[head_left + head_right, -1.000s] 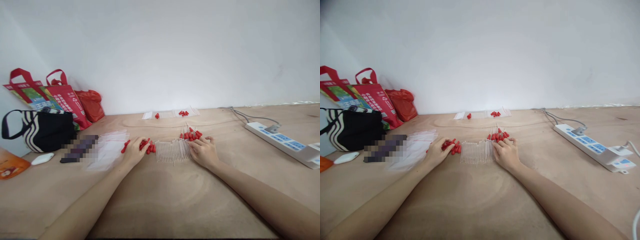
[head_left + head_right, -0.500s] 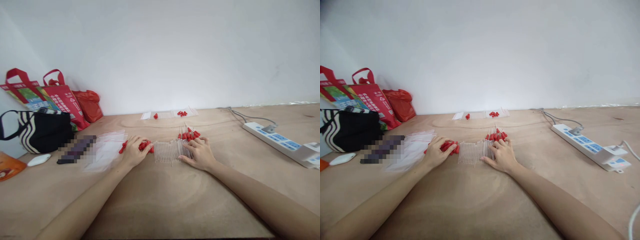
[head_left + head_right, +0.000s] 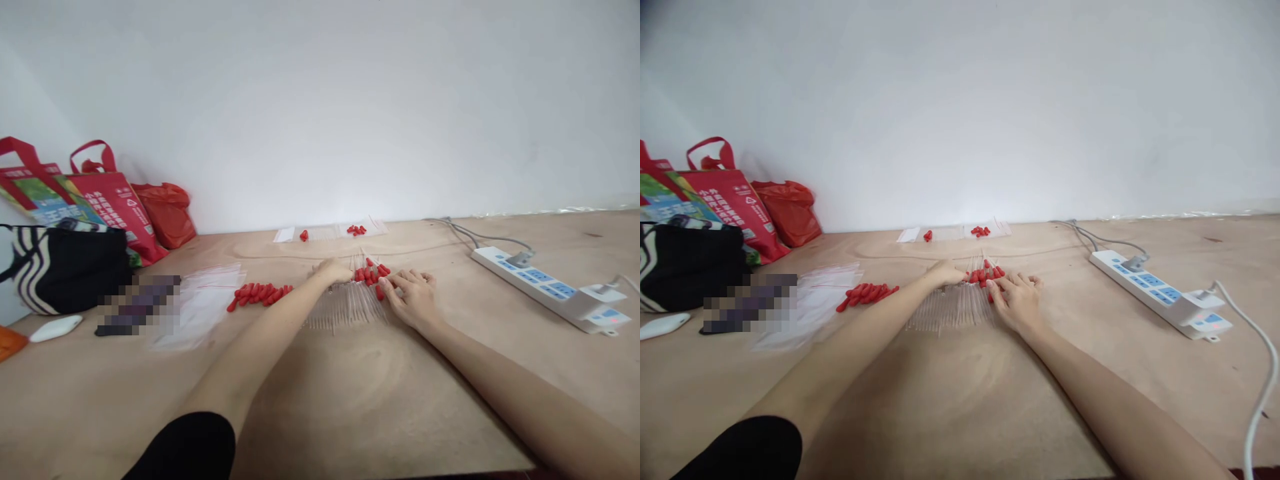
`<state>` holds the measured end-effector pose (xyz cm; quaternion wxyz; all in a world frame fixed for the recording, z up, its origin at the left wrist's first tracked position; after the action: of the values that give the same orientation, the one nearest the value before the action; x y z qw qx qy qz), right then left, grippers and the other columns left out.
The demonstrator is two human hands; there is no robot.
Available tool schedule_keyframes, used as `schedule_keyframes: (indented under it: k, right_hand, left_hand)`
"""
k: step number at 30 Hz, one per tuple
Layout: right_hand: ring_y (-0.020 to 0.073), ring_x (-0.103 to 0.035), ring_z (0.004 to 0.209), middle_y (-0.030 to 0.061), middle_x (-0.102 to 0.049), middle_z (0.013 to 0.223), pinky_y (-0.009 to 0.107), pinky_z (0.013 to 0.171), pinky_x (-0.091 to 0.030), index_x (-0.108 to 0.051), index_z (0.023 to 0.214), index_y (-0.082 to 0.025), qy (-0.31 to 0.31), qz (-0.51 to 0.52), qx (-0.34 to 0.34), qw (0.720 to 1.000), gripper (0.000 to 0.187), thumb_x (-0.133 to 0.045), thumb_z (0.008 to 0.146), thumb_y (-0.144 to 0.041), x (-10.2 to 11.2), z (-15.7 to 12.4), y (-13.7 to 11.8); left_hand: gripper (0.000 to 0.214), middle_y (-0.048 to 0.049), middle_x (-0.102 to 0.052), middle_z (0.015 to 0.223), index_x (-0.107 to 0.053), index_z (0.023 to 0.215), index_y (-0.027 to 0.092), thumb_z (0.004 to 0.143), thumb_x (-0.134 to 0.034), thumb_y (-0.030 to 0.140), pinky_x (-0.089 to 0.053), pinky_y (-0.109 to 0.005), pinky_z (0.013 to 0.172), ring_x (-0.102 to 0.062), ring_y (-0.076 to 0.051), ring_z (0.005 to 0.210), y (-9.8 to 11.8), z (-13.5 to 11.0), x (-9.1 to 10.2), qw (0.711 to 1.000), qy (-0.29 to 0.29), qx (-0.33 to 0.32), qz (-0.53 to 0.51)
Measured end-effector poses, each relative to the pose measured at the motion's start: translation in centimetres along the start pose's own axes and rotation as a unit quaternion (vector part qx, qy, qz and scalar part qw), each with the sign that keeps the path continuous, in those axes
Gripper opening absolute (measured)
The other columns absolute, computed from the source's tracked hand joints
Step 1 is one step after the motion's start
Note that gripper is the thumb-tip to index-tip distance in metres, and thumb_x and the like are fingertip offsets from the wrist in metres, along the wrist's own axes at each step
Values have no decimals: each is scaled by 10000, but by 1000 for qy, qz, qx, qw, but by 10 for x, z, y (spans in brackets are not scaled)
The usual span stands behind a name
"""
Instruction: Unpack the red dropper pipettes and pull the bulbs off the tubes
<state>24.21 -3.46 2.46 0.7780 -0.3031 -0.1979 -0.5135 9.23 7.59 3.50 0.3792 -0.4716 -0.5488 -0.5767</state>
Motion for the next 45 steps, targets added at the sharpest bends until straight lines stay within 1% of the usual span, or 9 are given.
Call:
schedule_keyframes:
  k: [3, 7, 12, 16, 21, 28, 31, 39, 45]
  right_hand:
    - [131, -491, 662, 3, -608, 641, 331, 751, -208, -638, 668, -216, 6, 4, 7, 1000, 310, -423, 846, -353, 0, 0, -1]
    - [132, -492, 663, 6, -595, 639, 328, 742, -233, -644, 692, -219, 14, 24, 23, 999, 283, -437, 838, -346, -1, -1, -3]
    - [163, -523, 817, 62, -599, 864, 309, 733, -317, -621, 950, -198, 18, 67, 82, 994, 244, -472, 813, -334, -1, -3, -10]
    - [214, -474, 1040, 107, -542, 1125, 366, 864, -302, -507, 1157, -182, 20, 48, 176, 983, 424, -498, 794, -402, 6, -9, -35]
    - [216, -476, 1050, 43, -625, 1021, 437, 958, -184, -542, 1100, -226, -10, 38, 260, 965, 357, -500, 800, -416, 4, -18, -62]
    - [125, -526, 727, -40, -596, 567, 428, 945, -173, -622, 869, -234, 13, 49, 282, 958, 150, -478, 830, -250, -5, -23, -65]
    - [116, -507, 693, -36, -591, 568, 419, 935, -182, -625, 831, -236, -12, 50, 281, 958, 167, -461, 837, -261, -5, -24, -68]
    - [105, -472, 661, -53, -548, 515, 401, 904, -167, -625, 792, -261, -46, 51, 292, 954, 211, -421, 848, -256, 2, -27, -71]
    - [102, -474, 648, -57, -518, 481, 401, 892, -176, -626, 767, -256, -25, 65, 314, 947, 233, -409, 852, -244, 8, -27, -74]
  left_hand:
    - [331, -89, -655, 654, -658, 663, 162, 528, -640, 463, -416, -288, 558, -613, -239, 661, 5, 6, -4, 1000, 8, 2, -2]
    - [223, -91, -658, 708, -635, 689, 163, 647, -559, 368, -411, -301, 590, -611, -240, 699, -2, -1, 14, 998, 66, -17, 3]
    - [144, -40, -646, 858, -566, 824, 187, 747, -481, 274, -359, -334, 782, -570, -200, 851, -31, -49, 40, 979, 173, -108, 14]
    - [126, -21, -638, 709, -548, 721, 172, 773, -487, 270, -326, -350, 747, -563, -179, 721, -53, -108, 35, 894, 296, -331, 52]
    - [65, 0, -649, 683, -547, 708, 181, 758, -512, 203, -320, -350, 754, -555, -158, 687, -64, -138, 18, 829, 361, -422, 66]
    - [87, -5, -672, 774, -585, 787, 189, 753, -562, 265, -337, -365, 797, -557, -172, 765, -57, -140, 15, 813, 377, -441, 37]
    - [160, -7, -677, 875, -606, 875, 213, 781, -552, 331, -323, -376, 857, -562, -172, 829, -56, -139, 12, 821, 348, -452, 31]
    - [194, 23, -687, 745, -631, 729, 239, 839, -484, 299, -322, -350, 783, -568, -129, 693, -60, -141, 10, 848, 284, -444, 58]
    - [185, 37, -683, 753, -613, 723, 228, 840, -470, 226, -303, -348, 805, -555, -126, 703, -57, -149, 12, 826, 295, -476, 63]
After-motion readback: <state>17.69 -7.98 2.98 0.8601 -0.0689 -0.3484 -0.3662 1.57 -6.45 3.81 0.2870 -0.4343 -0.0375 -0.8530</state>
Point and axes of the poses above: each hand's wrist, its own z-axis towards the middle knuckle, its own x-axis out of the back of the hand, y = z × x, the point moved 4 cm from there along z, towards the middle knuckle
